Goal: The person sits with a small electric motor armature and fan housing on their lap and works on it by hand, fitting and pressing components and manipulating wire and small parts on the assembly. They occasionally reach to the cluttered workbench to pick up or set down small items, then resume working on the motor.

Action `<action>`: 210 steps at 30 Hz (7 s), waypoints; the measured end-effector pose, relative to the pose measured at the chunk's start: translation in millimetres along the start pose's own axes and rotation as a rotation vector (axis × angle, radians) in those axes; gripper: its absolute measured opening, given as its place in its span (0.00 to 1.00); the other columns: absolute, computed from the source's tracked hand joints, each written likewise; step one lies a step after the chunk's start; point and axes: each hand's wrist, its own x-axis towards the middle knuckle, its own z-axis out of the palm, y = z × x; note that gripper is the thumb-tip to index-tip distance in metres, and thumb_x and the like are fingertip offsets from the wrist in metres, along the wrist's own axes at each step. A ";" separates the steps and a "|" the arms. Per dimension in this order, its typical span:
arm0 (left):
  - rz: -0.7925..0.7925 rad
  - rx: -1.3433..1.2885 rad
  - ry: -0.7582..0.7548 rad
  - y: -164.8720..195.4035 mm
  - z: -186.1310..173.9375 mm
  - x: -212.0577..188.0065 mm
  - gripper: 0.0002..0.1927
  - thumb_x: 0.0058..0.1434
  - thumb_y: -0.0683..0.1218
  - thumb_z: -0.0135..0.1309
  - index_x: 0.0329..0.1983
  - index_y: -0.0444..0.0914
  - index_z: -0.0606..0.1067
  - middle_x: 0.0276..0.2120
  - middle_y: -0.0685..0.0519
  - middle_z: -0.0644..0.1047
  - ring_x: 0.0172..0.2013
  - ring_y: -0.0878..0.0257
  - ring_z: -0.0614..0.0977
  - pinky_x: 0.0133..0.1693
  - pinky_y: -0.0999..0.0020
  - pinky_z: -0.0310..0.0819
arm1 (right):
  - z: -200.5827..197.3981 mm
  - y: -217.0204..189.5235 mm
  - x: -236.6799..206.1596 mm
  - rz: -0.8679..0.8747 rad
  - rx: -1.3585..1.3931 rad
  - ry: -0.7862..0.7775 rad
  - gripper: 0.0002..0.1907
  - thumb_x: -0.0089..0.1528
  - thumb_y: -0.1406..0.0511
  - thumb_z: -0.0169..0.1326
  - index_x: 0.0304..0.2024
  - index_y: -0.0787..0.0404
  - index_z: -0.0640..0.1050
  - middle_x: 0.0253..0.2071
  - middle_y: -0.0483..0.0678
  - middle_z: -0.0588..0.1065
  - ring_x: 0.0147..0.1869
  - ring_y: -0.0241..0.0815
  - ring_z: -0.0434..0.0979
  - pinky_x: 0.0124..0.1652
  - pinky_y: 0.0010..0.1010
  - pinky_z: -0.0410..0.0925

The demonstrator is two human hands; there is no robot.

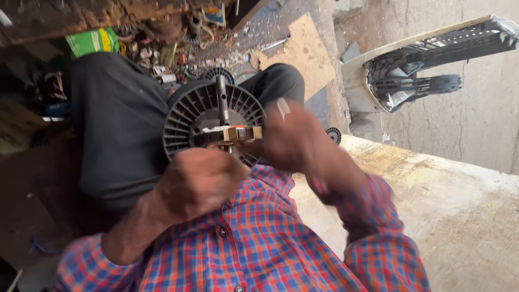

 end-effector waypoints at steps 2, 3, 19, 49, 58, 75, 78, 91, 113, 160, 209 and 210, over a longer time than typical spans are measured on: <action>-0.079 0.227 0.144 -0.7 12.7 -25.5 0.09 0.57 0.38 0.67 0.40 0.33 0.80 0.29 0.49 0.77 0.28 0.55 0.81 0.28 0.62 0.73 | 31.5 32.0 15.1 -0.072 0.351 0.312 0.11 0.58 0.61 0.69 0.33 0.62 0.83 0.27 0.54 0.74 0.31 0.52 0.75 0.30 0.43 0.65; -0.105 0.116 0.192 -2.0 16.8 -33.3 0.09 0.58 0.38 0.67 0.39 0.34 0.79 0.31 0.50 0.77 0.29 0.56 0.81 0.31 0.63 0.75 | 45.9 46.8 19.0 0.003 0.639 0.337 0.08 0.61 0.64 0.68 0.40 0.61 0.84 0.31 0.52 0.77 0.35 0.49 0.76 0.34 0.40 0.68; -0.061 -0.167 0.072 -16.5 -5.2 19.5 0.05 0.63 0.41 0.60 0.41 0.35 0.79 0.38 0.44 0.81 0.41 0.48 0.84 0.43 0.59 0.80 | -34.2 -10.9 -14.1 -0.399 0.328 0.086 0.08 0.56 0.66 0.59 0.38 0.61 0.81 0.32 0.49 0.74 0.37 0.51 0.77 0.37 0.44 0.69; -0.164 0.171 0.199 14.6 2.0 1.7 0.09 0.54 0.39 0.66 0.37 0.35 0.78 0.33 0.49 0.78 0.34 0.54 0.83 0.35 0.59 0.78 | 12.4 63.4 20.6 -0.005 0.781 0.223 0.04 0.59 0.67 0.63 0.36 0.61 0.82 0.29 0.48 0.74 0.34 0.46 0.75 0.35 0.36 0.67; -0.043 0.285 0.051 4.0 14.4 56.6 0.05 0.52 0.38 0.61 0.28 0.36 0.75 0.28 0.46 0.72 0.33 0.46 0.76 0.38 0.49 0.72 | -50.0 38.3 -41.7 0.157 0.481 0.537 0.08 0.56 0.75 0.62 0.37 0.60 0.82 0.27 0.44 0.72 0.28 0.37 0.72 0.28 0.29 0.62; -0.372 -0.312 -0.176 -43.3 -29.4 74.8 0.08 0.57 0.43 0.62 0.39 0.35 0.83 0.32 0.47 0.82 0.32 0.55 0.84 0.35 0.62 0.78 | -11.8 -48.9 -68.0 -0.220 0.493 -0.013 0.18 0.55 0.67 0.62 0.48 0.63 0.79 0.36 0.50 0.71 0.36 0.50 0.74 0.37 0.42 0.66; 0.044 -0.183 -0.029 -1.8 -19.4 48.4 0.08 0.60 0.41 0.63 0.43 0.36 0.81 0.38 0.47 0.82 0.40 0.53 0.84 0.42 0.61 0.80 | -52.5 -48.3 -61.5 -0.248 0.479 0.068 0.16 0.57 0.68 0.62 0.48 0.63 0.80 0.35 0.49 0.70 0.35 0.48 0.72 0.36 0.42 0.64; -0.312 -0.118 0.194 0.9 7.2 0.7 0.29 0.52 0.38 0.65 0.56 0.32 0.69 0.44 0.44 0.76 0.45 0.57 0.80 0.46 0.66 0.77 | 65.2 64.2 11.8 0.230 0.837 0.404 0.05 0.61 0.70 0.63 0.40 0.63 0.82 0.31 0.48 0.77 0.36 0.36 0.78 0.36 0.28 0.70; -0.503 -0.738 0.345 -20.9 25.0 -1.2 0.34 0.58 0.43 0.68 0.66 0.35 0.67 0.49 0.52 0.75 0.51 0.68 0.77 0.56 0.71 0.75 | 85.0 44.5 44.1 0.455 1.035 0.638 0.05 0.64 0.70 0.64 0.41 0.65 0.82 0.28 0.38 0.74 0.30 0.23 0.67 0.28 0.20 0.61; -1.035 0.429 -0.010 -78.7 -54.5 -59.2 0.57 0.53 0.60 0.67 0.80 0.42 0.52 0.76 0.26 0.42 0.72 0.22 0.51 0.65 0.35 0.60 | 148.0 52.3 -62.6 0.810 0.303 0.514 0.42 0.63 0.52 0.61 0.74 0.56 0.62 0.76 0.74 0.51 0.76 0.75 0.56 0.68 0.52 0.58; -0.636 0.769 -0.468 -86.1 -58.6 57.6 0.14 0.59 0.52 0.53 0.27 0.39 0.82 0.32 0.43 0.83 0.37 0.46 0.86 0.42 0.49 0.79 | 58.3 46.9 46.2 0.284 -0.088 0.334 0.10 0.57 0.62 0.52 0.39 0.54 0.81 0.36 0.46 0.78 0.44 0.47 0.77 0.46 0.45 0.61; -0.613 0.771 -0.415 -84.4 -59.5 57.9 0.14 0.58 0.52 0.53 0.26 0.39 0.82 0.31 0.43 0.83 0.36 0.45 0.85 0.41 0.48 0.79 | 56.8 46.5 46.9 0.309 -0.056 0.304 0.10 0.57 0.63 0.52 0.38 0.53 0.82 0.34 0.46 0.79 0.42 0.46 0.78 0.43 0.44 0.61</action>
